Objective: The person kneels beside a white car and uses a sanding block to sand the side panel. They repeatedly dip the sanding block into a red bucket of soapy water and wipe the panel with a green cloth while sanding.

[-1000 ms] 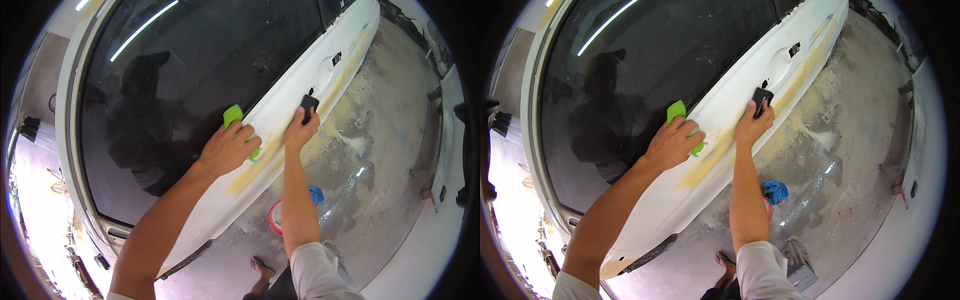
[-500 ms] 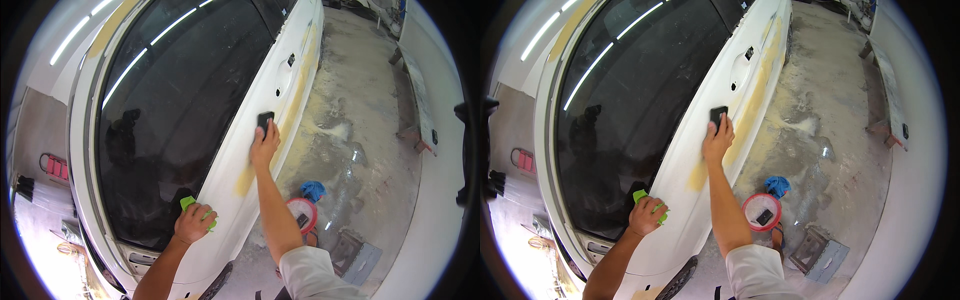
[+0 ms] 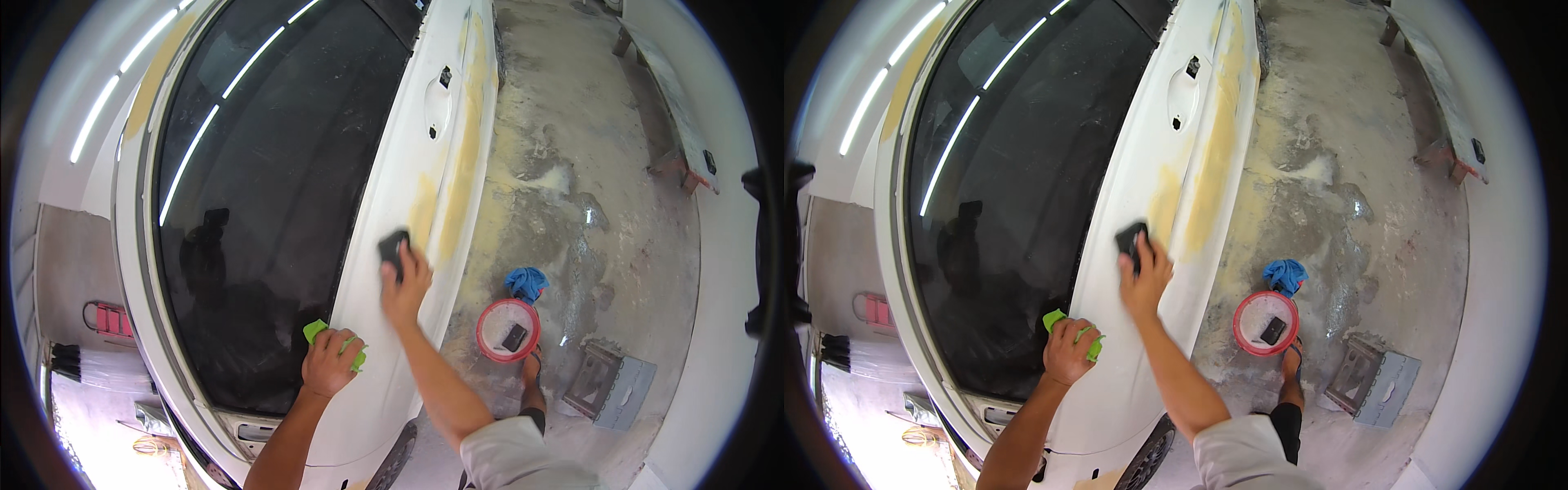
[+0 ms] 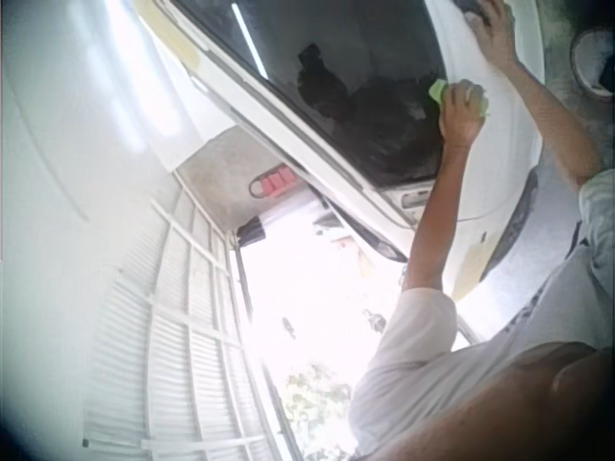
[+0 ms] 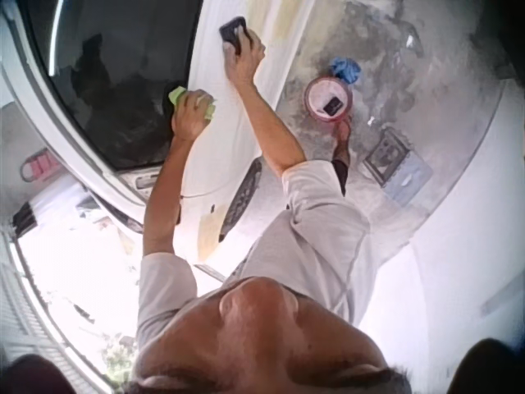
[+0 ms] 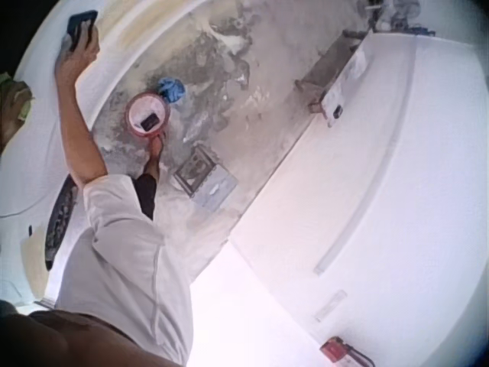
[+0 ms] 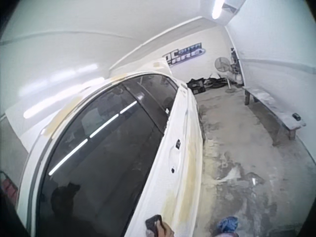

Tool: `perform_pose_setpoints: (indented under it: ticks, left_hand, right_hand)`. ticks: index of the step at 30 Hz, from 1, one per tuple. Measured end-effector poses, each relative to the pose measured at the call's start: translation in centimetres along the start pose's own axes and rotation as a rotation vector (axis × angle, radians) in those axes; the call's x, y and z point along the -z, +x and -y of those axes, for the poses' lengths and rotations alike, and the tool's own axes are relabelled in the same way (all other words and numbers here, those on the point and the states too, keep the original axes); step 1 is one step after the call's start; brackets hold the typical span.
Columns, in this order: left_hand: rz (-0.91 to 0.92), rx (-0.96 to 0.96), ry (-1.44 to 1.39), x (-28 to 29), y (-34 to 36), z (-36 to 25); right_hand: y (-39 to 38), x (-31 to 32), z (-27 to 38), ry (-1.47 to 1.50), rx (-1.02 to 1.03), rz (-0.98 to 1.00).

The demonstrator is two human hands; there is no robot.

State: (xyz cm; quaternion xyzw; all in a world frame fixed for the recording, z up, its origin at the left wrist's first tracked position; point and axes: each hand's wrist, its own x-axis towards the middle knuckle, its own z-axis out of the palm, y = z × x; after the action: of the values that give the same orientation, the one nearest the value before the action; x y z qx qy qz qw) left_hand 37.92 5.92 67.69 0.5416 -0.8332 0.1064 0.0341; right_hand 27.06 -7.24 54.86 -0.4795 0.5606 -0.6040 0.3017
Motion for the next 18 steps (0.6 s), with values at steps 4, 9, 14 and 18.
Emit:
perform_pose_setpoints:
  ticks: [4, 9, 14, 18]
  left_hand:
    - [-0.005, 0.008, -0.021, -0.1, 0.1, 0.0]
    - [0.008, 0.009, 0.008, -0.3, -0.2, -0.1]
    - [0.032, 0.010, -0.022, -0.1, 0.2, -0.1]
    - [0.052, -0.046, 0.003, 0.4, 0.6, -0.4]
  right_hand:
    - [-10.4, 1.9, -0.7, 0.047, 0.060, 0.086]
    - [5.0, -0.5, -1.1, 0.049, -0.105, -0.016]
    - [-8.4, 1.3, -2.6, -0.009, 0.128, 0.056]
    - [-2.8, 0.7, -2.9, -0.034, 0.011, 0.036]
